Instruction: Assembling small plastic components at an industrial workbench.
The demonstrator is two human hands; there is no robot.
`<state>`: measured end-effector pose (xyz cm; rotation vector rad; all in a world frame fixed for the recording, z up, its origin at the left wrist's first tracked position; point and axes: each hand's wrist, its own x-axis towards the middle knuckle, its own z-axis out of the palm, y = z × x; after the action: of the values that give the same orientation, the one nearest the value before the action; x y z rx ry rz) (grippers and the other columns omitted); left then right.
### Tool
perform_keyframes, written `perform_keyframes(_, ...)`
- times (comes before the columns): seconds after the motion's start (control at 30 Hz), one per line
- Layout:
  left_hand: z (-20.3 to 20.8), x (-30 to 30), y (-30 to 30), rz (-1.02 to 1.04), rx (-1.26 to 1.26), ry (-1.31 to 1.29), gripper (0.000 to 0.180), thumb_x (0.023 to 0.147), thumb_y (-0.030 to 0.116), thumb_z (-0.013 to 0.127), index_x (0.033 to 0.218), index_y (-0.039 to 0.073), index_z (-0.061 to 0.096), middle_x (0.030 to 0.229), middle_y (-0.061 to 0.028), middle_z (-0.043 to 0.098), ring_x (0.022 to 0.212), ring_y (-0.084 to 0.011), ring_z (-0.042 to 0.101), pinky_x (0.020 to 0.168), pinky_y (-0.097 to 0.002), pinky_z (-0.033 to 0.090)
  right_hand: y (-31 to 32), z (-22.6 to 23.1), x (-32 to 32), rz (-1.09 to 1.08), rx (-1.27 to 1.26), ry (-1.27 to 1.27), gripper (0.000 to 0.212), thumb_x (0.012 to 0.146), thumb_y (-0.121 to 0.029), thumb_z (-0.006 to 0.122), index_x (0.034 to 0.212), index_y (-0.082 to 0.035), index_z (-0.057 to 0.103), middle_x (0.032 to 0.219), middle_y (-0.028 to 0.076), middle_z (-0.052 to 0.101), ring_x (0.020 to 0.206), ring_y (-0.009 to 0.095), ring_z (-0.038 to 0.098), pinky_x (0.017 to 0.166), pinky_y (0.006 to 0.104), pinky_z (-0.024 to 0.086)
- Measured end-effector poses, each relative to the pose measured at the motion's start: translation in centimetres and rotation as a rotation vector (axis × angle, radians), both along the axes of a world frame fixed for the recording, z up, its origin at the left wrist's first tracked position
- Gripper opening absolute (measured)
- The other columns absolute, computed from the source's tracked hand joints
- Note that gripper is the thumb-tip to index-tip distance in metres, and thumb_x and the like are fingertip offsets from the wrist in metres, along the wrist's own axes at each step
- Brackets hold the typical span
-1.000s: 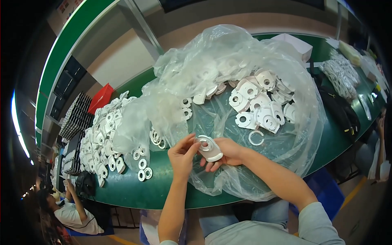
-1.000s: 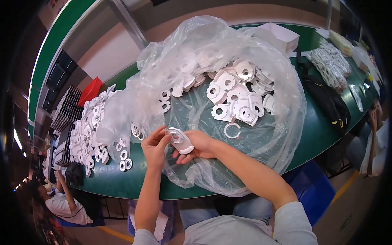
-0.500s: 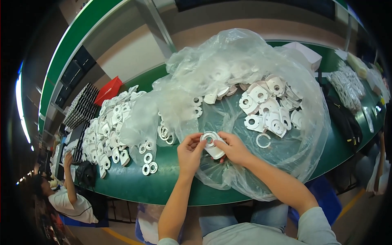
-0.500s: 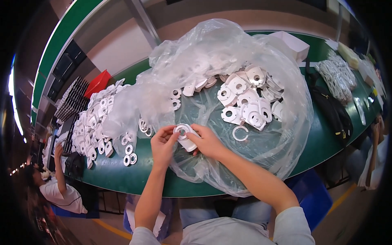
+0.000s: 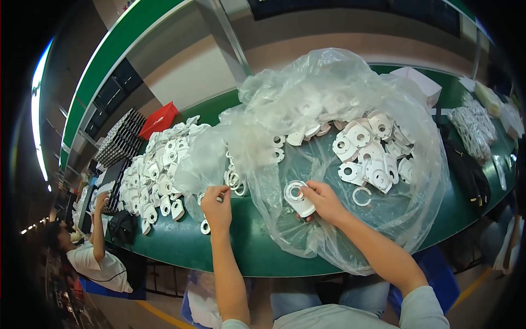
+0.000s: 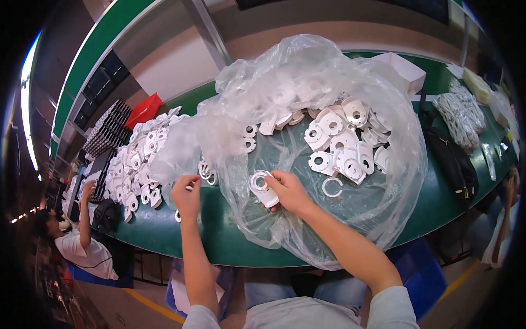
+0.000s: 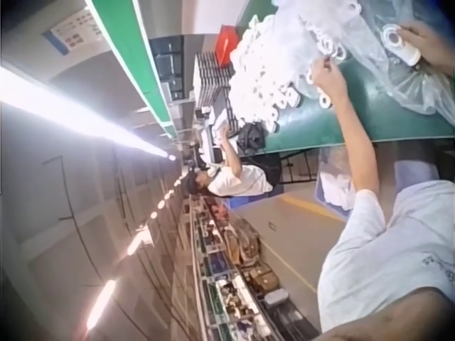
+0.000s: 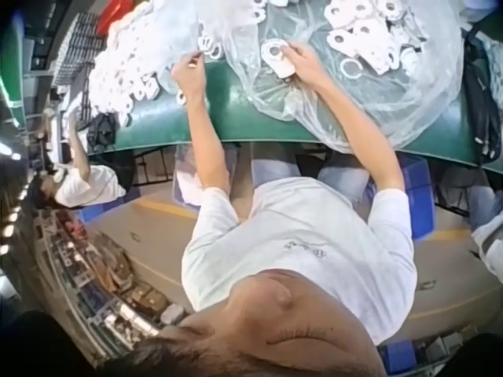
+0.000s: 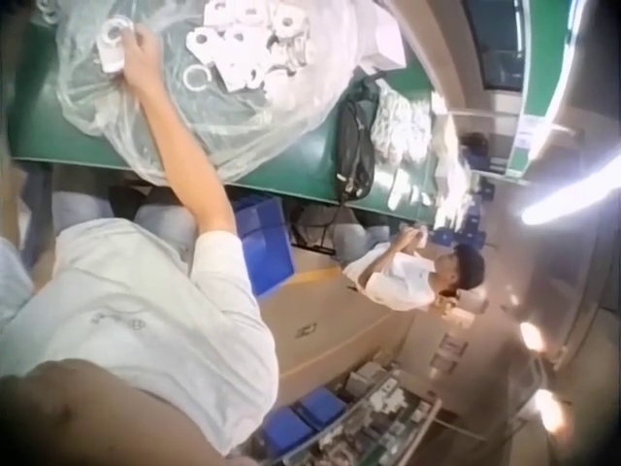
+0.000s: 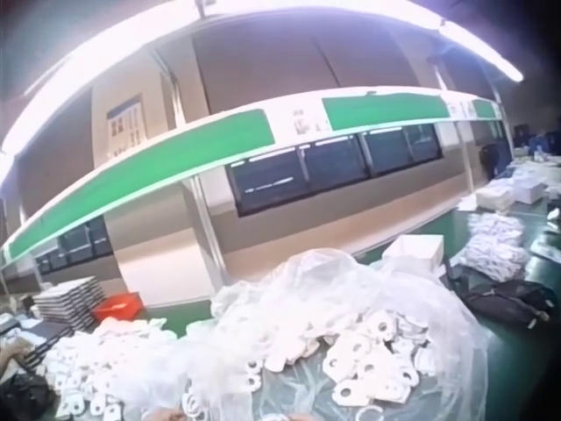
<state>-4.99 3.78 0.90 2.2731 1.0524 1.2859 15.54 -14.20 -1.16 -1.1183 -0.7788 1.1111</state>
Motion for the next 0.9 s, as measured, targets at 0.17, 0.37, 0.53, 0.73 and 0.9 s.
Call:
perform_keyframes(0.17,-0.8,1.3,0.8,0.028,0.152,0.318,0.014,0.070,0.004,0.069,0.083,0.005,0.067,0.085,-0.0084,0.059,0.075,-0.0242,0.057,0.068,-0.0349,0.045,-0.1,0.0,0.1,0.009,-0.007,-0.041,0.023,0.096,-0.021,0.043,0.095,-0.001,0.053,0.077,0.009,0.063,0.059,0.017,0.064,0.042,0.0247,0.047)
perform_keyframes(0.37,-1.0,1.3,1.7,0.046,0.157,0.387,0.014,0.070,0.004,0.069,0.084,0.006,0.066,0.089,-0.0085,0.058,0.087,-0.0280,0.055,0.073,-0.0370,0.045,-0.1,-0.2,0.2,0.032,-0.004,-0.045,0.021,0.096,-0.021,0.045,0.095,-0.001,0.053,0.077,0.009,0.062,0.059,0.016,0.064,0.042,0.0250,0.047)
perform_keyframes(0.53,-1.4,1.3,2.0,-0.029,0.204,0.273,0.013,0.071,0.005,0.069,0.083,0.004,0.066,0.089,-0.0098,0.059,0.087,-0.0289,0.055,0.074,-0.0367,0.044,-0.2,0.0,0.1,0.054,-0.005,-0.055,0.022,0.095,-0.021,0.046,0.094,-0.001,0.053,0.077,0.008,0.062,0.059,0.016,0.064,0.043,0.0249,0.048)
perform_keyframes(0.73,-1.8,1.9,2.4,-0.064,0.248,0.299,0.009,0.073,0.002,0.066,0.082,0.005,0.067,0.085,-0.0076,0.059,0.082,-0.0273,0.056,0.068,-0.0364,0.045,-0.3,0.0,0.4,0.044,-0.008,-0.073,0.021,0.095,-0.021,0.046,0.095,-0.001,0.053,0.077,0.008,0.062,0.060,0.015,0.064,0.043,0.0245,0.048)
perform_keyframes(0.9,-3.6,-0.1,5.2,-0.102,-0.459,-0.437,0.010,0.086,0.003,0.059,0.090,-0.003,0.066,0.089,-0.0085,0.065,0.077,-0.0162,0.063,0.063,-0.0259,0.052,-0.2,0.0,-0.1,0.054,0.015,-0.058,0.021,0.095,-0.021,0.046,0.094,-0.001,0.053,0.077,0.007,0.062,0.059,0.015,0.064,0.042,0.0239,0.047)
